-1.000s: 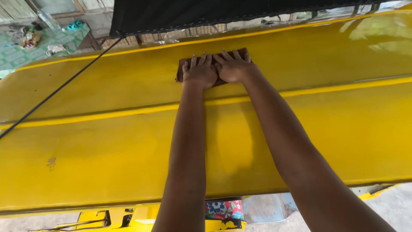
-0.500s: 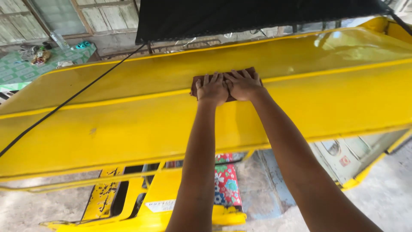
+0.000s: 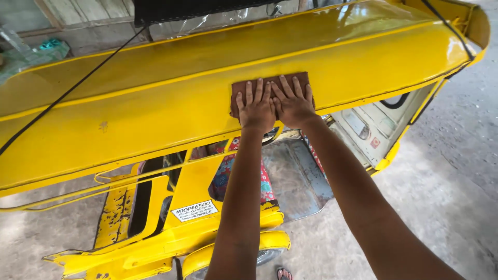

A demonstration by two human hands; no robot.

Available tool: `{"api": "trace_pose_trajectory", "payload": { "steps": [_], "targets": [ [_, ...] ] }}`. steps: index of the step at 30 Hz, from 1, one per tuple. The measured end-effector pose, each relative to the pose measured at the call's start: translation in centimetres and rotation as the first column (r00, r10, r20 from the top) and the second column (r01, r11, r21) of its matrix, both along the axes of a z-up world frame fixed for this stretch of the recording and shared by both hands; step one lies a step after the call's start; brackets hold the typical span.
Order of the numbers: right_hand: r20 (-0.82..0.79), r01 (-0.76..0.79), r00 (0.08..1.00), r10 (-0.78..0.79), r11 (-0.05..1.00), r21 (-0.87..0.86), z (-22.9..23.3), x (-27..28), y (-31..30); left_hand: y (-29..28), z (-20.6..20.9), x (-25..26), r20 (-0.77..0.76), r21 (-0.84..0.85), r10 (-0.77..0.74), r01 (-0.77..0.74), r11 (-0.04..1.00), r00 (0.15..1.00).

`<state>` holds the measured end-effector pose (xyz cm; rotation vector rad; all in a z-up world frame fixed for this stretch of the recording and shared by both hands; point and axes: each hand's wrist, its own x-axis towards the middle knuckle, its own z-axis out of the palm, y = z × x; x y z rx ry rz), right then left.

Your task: Sanding the yellow roof of a tricycle using sandpaper.

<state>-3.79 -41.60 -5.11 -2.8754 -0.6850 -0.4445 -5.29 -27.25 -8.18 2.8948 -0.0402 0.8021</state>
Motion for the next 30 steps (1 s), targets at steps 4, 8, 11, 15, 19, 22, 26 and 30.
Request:
{"api": "trace_pose_trajectory", "payload": {
  "steps": [4,8,11,15,19,22,26,30],
  "targets": [
    [-0.019,-0.013,1.0,0.014,1.0,0.019,0.6,0.6,-0.1,0.0,0.6,0.5,0.015,0.002,0.008,-0.008,1.0,1.0],
    [-0.005,-0.016,1.0,0.016,0.999,0.036,0.8,1.9,-0.1,-0.1,0.7,2.0,0.008,0.015,0.005,-0.005,1.0,1.0],
    [-0.013,-0.006,1.0,0.007,0.999,0.044,1.6,4.9,-0.5,-0.3,2.0,4.7,-0.008,0.01,0.001,-0.001,1.0,1.0],
    [-0.061,-0.006,0.998,0.006,1.0,0.003,3.9,9.5,-0.8,-1.0,5.0,8.4,-0.121,-0.018,0.039,-0.042,0.999,0.992],
    [-0.114,-0.003,0.993,0.0,1.0,-0.03,6.1,15.3,-0.8,-1.5,7.8,13.4,-0.23,-0.063,0.058,-0.074,0.995,0.972],
    [-0.26,-0.008,0.965,-0.02,0.994,-0.105,8.1,19.9,-0.2,-1.5,9.4,17.3,-0.35,-0.08,0.08,-0.115,0.99,0.933],
    [-0.405,-0.039,0.913,-0.042,0.981,-0.188,9.2,24.3,0.4,-1.3,10.0,21.6,-0.492,-0.061,0.102,-0.151,0.987,0.865],
    [-0.445,-0.081,0.895,-0.019,0.976,-0.204,9.6,28.2,1.4,-0.4,10.3,25.3,-0.55,-0.035,0.143,-0.194,0.98,0.823]
  ]
}}
